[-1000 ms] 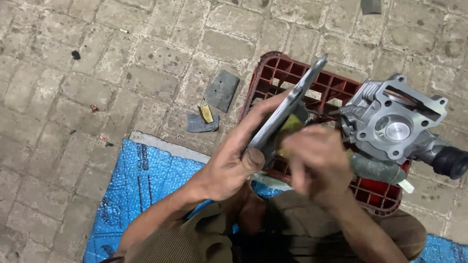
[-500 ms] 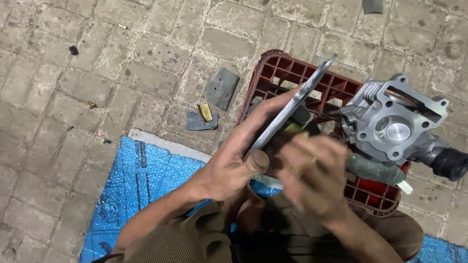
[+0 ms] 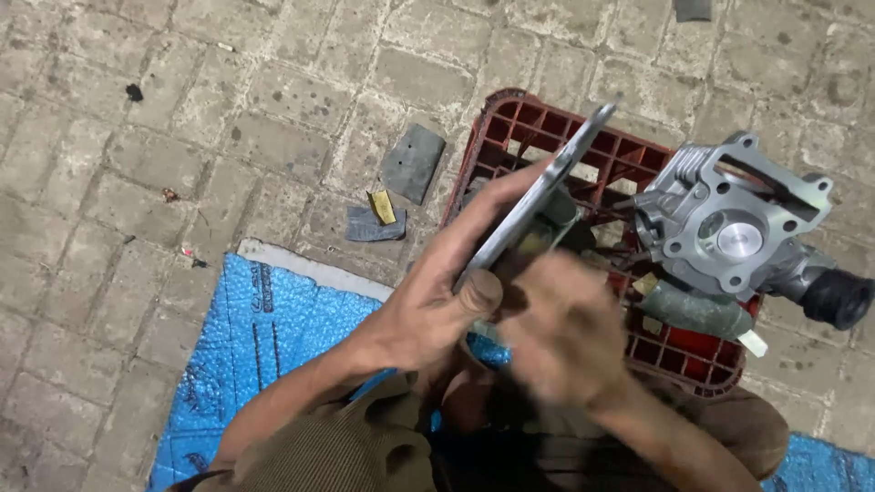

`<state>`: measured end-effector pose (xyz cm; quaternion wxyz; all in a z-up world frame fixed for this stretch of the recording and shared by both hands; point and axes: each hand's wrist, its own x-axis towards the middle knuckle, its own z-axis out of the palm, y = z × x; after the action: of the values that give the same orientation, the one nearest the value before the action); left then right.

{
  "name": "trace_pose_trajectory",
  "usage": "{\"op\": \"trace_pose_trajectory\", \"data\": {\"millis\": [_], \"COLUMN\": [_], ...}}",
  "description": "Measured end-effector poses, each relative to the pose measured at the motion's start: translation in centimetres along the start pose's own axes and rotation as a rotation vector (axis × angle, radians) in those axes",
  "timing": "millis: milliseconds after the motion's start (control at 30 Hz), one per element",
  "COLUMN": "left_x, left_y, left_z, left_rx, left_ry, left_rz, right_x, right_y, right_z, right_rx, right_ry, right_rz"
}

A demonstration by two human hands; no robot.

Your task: The person sands a metallic engine casing using a yellow sanding block while sitting on a blue mat. They hold the casing with one hand and sand the surface with the other, occasionally turning the part to reach different areas.

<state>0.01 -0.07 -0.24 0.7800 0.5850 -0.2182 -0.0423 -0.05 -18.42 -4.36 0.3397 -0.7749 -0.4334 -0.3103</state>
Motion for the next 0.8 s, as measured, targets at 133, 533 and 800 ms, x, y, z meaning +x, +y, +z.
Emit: {"op": "trace_pose_trajectory", "data": {"millis": [133,533,800], "left_x": [0.0,0.2,0.2], "left_y": [0.7,1.0,0.7], "left_z": [0.1,0.3,0.4], "left_rx": [0.055,0.066,0.088], "left_ry": [0.006,0.021,0.007], "left_rz": [0.079,0.038,0.094], "right_x": [0.3,-0.2,1.5], "right_y": [0.2,0.2,-0.5], "right_z": [0.0,0.4,-0.9], "right_rx": [-0.012,0.047,0.141], "right_ry": [0.011,0.0,-0.04], "right_rz": [0.019,-0.038,-0.054]}}
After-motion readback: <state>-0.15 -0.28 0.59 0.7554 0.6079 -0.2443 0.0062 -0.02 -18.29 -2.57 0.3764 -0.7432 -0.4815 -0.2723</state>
